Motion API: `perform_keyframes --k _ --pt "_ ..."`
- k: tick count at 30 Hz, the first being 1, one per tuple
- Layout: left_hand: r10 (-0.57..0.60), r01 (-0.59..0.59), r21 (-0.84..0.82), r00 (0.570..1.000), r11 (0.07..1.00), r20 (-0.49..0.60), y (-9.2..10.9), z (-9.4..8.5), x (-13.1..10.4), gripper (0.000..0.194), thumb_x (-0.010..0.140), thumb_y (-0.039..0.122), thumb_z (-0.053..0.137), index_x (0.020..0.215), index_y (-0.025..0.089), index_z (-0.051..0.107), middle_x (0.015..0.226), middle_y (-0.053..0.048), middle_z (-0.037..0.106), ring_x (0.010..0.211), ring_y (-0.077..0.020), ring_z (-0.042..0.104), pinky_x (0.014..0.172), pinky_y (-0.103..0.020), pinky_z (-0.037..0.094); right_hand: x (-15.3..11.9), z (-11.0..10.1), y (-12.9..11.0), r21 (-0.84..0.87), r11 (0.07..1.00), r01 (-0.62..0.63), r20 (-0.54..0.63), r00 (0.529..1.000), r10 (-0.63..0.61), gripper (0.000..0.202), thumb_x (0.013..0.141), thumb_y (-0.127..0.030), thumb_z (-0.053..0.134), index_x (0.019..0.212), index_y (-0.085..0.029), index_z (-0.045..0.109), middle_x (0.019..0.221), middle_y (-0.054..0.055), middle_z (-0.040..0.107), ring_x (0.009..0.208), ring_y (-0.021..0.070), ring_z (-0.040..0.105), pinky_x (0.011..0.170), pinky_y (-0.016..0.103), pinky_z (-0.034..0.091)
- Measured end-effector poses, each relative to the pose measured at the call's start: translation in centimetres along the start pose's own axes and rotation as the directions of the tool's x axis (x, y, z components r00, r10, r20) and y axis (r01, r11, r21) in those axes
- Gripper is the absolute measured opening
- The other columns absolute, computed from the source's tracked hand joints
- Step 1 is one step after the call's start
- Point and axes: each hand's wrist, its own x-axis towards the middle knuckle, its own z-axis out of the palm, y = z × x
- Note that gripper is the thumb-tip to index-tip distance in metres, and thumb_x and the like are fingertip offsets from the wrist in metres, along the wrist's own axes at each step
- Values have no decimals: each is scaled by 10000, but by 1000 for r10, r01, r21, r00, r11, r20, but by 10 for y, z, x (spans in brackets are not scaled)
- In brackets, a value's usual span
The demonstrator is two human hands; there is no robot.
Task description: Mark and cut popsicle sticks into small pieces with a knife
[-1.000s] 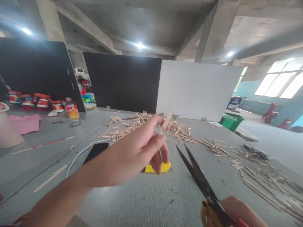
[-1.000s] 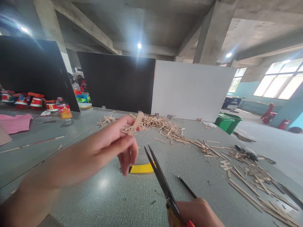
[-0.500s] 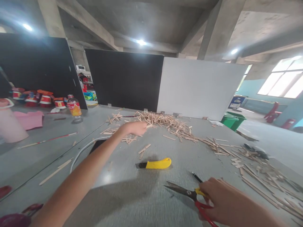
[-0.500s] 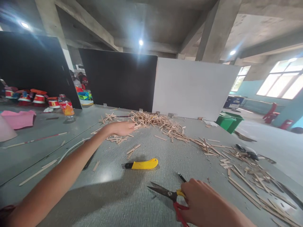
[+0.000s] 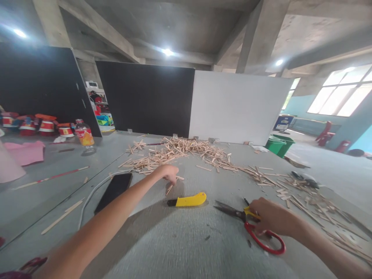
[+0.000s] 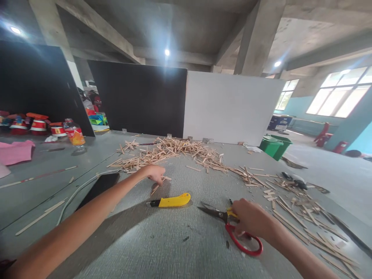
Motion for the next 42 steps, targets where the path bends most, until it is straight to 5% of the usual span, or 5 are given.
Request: perform_keyframes --k 10,19,23,30,42 --pt "114 -228 -305 930 925 -349 45 11 -38 357 1011 371 653 1300 164 622 1279 -106 653 1076 -249 676 912 -457 590 0 -10 -14 -11 998 -63 -176 983 60 162 980 -189 550 944 -139 700 836 157 745 751 290 727 593 330 354" --pt "229 -605 -593 776 531 -588 125 116 -90 338 1093 441 315 1123 193 543 1023 -83 641 975 -221 611 943 -369 508 -16 39 -91 629 699 339 -365 923 -119 324 1055 -350 439 1323 -182 509 847 29 725 598 165 612 600 284 454" --pt "233 -640 -661 764 391 -602 120 132 -88 339 1085 501 334 1093 211 510 1080 -85 604 1057 -230 580 1009 -372 468 -18 54 -97 784 523 334 -321 940 -117 307 1033 -310 474 1311 -182 493 769 2 712 597 154 588 559 261 432" --pt "274 -620 -731 784 285 -557 116 136 -76 346 1059 547 434 1012 218 529 1013 -47 573 1004 -222 537 990 -368 432 -13 68 -94 797 524 300 -311 948 -69 342 921 -229 574 1261 -217 537 915 14 732 602 135 556 585 270 430" --pt "343 -435 -900 848 15 -404 114 136 -67 267 1016 461 434 1148 237 377 641 109 304 540 -115 220 501 -241 226 -1 79 -73 953 241 185 -196 980 19 338 997 -495 613 1177 -212 571 891 0 591 558 94 440 481 246 300"
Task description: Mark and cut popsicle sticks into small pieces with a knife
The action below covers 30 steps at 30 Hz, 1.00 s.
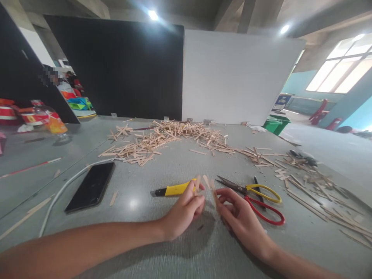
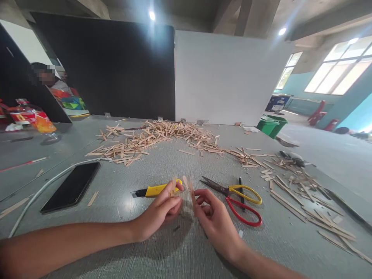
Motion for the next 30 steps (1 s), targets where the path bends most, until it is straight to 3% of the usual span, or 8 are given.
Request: perform_keyframes --k 5,12,18,24,30 --pt "-22 21 -63 1000 998 -12 -1 -1 3 263 1003 477 429 1109 246 365 674 103 311 532 -104 202 483 -234 196 -2 -3 -1 0 1000 -6 -42 999 6 378 1001 -541 610 1169 -203 587 772 -28 539 521 86 348 454 249 241" --pt "16 -13 55 999 998 -48 -9 -1 2 371 1011 584 517 1000 218 452 644 97 353 550 -105 265 513 -250 243 -2 -1 -9 21 999 -29 28 999 29 387 1002 -570 592 1049 -185 608 597 -88 377 521 102 334 448 240 245" --pt "63 -51 140 994 989 -86 -14 -2 3 373 1027 546 507 843 238 404 662 86 362 556 -107 295 539 -261 275 -3 -2 -8 -8 1000 -7 42 999 8 359 1015 -543 576 1016 -185 600 636 -73 409 547 106 349 458 236 268" --pt "92 -71 201 991 977 -97 -12 -2 4 353 1029 496 515 821 243 380 670 83 353 573 -116 315 568 -269 288 -2 -3 -6 -36 999 -34 66 997 37 343 1018 -525 575 1026 -185 617 674 -63 430 566 108 340 469 243 251" --pt "122 -93 258 988 962 -99 -8 -1 3 326 1033 472 519 836 227 431 724 58 384 647 -134 346 618 -278 311 -1 -3 -4 -44 999 4 63 998 -1 364 999 -540 592 943 -181 610 739 -30 507 641 122 417 557 249 346"
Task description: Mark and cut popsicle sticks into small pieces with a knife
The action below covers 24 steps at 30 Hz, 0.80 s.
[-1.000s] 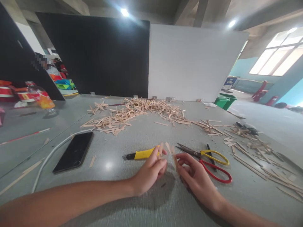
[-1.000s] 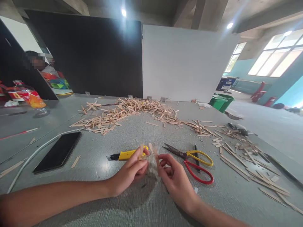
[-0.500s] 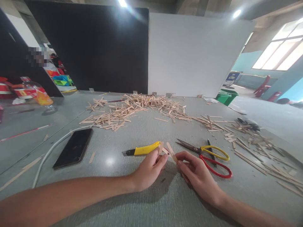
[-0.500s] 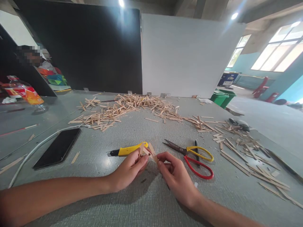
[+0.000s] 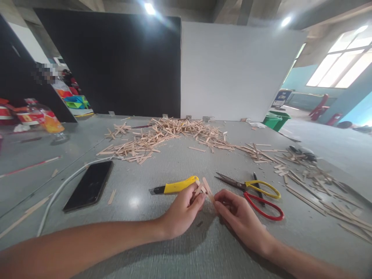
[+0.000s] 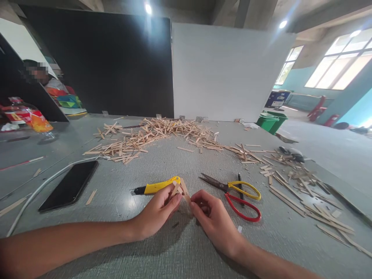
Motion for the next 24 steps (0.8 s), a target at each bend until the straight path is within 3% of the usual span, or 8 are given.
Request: perform_keyframes --k 6,11,16,20,24 --pt "10 -10 -2 1000 1000 -25 0 0 -1 319 1013 508 545 908 215 469 796 40 409 722 -146 379 667 -279 345 0 1 -1 29 999 -28 1 1000 28 407 994 -584 589 891 -191 585 687 -52 459 576 104 357 489 238 281" --pt "-17 16 -38 1000 999 -18 4 -1 -4 325 1020 501 534 881 231 416 754 64 350 669 -134 321 626 -267 319 0 4 -4 33 999 -42 -64 997 44 441 976 -609 615 822 -200 556 647 -66 400 549 99 313 461 234 250" --pt "20 -20 -10 999 1000 -48 3 -2 -2 340 1031 488 524 844 221 429 742 62 352 667 -130 313 629 -272 301 0 4 -5 58 997 -55 -38 998 57 476 976 -647 588 793 -211 529 614 -73 396 524 99 313 462 242 242" --pt "41 -41 9 999 999 19 5 -2 -1 362 1028 475 533 804 193 493 746 39 416 706 -134 368 657 -280 309 -2 4 -5 23 999 -47 17 999 47 495 1011 -631 534 747 -215 490 619 -63 431 534 100 345 480 242 273" --pt "26 -27 12 996 1000 82 8 -2 -2 402 1002 499 569 755 206 450 693 57 355 633 -121 315 579 -275 255 -3 3 -7 5 999 -38 24 999 38 461 1023 -604 536 789 -207 513 624 -73 417 537 96 336 478 232 276"
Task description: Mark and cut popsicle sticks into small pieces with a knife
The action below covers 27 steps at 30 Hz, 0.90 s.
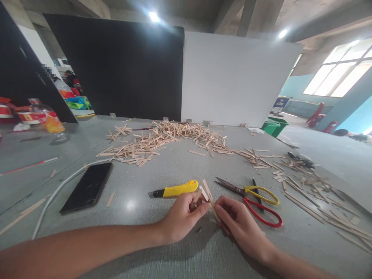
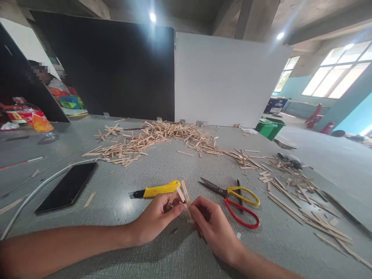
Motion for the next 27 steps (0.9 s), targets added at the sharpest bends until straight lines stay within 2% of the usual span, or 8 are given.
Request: perform_keyframes --k 3,6,9,16,19,21,25,27 --pt "-6 6 8 1000 1000 9 0 -1 0 407 997 511 571 753 210 444 688 59 351 614 -120 310 564 -274 250 0 1 1 2 1000 2 8 1000 -3 458 1025 -599 537 798 -201 537 641 -57 485 521 87 373 467 218 309" --pt "15 -14 20 999 1000 -35 -1 -1 1 368 1018 484 535 784 205 479 756 25 450 709 -146 418 663 -278 341 1 2 3 22 999 -46 2 999 46 474 1025 -622 510 811 -201 549 687 -7 630 470 80 423 424 206 347" --pt "19 -16 31 995 999 -97 -2 -1 0 323 1035 460 506 838 203 509 823 6 495 779 -165 455 731 -291 373 2 3 4 27 998 -59 -12 998 59 468 1016 -628 523 832 -199 560 700 7 668 459 78 451 418 198 367" --pt "-20 24 21 989 1000 -148 -2 1 0 323 1005 483 543 864 192 556 744 31 452 685 -154 415 653 -285 338 3 3 6 48 998 -32 -31 999 34 425 1003 -625 553 939 -205 573 687 -28 617 472 79 450 431 202 354" --pt "-23 24 4 991 1000 -134 -4 1 2 330 990 472 570 825 186 570 762 11 522 716 -160 473 686 -286 374 3 3 7 53 998 -15 -51 999 18 411 1010 -613 551 956 -205 565 681 -41 584 474 76 437 441 209 335" --pt "-33 32 -4 991 999 -128 -5 1 2 332 982 468 589 815 182 576 784 -8 566 748 -171 513 707 -290 393 3 3 7 36 999 8 -116 993 -4 411 1004 -610 564 945 -203 570 665 -55 521 490 79 402 441 213 300" --pt "-50 49 -12 992 999 -115 -6 2 1 375 976 489 603 764 192 518 730 18 485 700 -153 459 657 -278 373 1 0 9 -27 999 46 -274 960 -51 428 984 -631 576 964 -203 585 639 -75 400 507 99 318 424 230 242" --pt "-61 57 -47 993 997 -96 -6 3 0 300 960 474 632 910 197 528 766 33 474 689 -141 439 647 -267 377 1 -1 11 -34 998 46 -294 954 -54 422 997 -631 549 996 -210 583 626 -81 376 498 106 319 422 231 262"
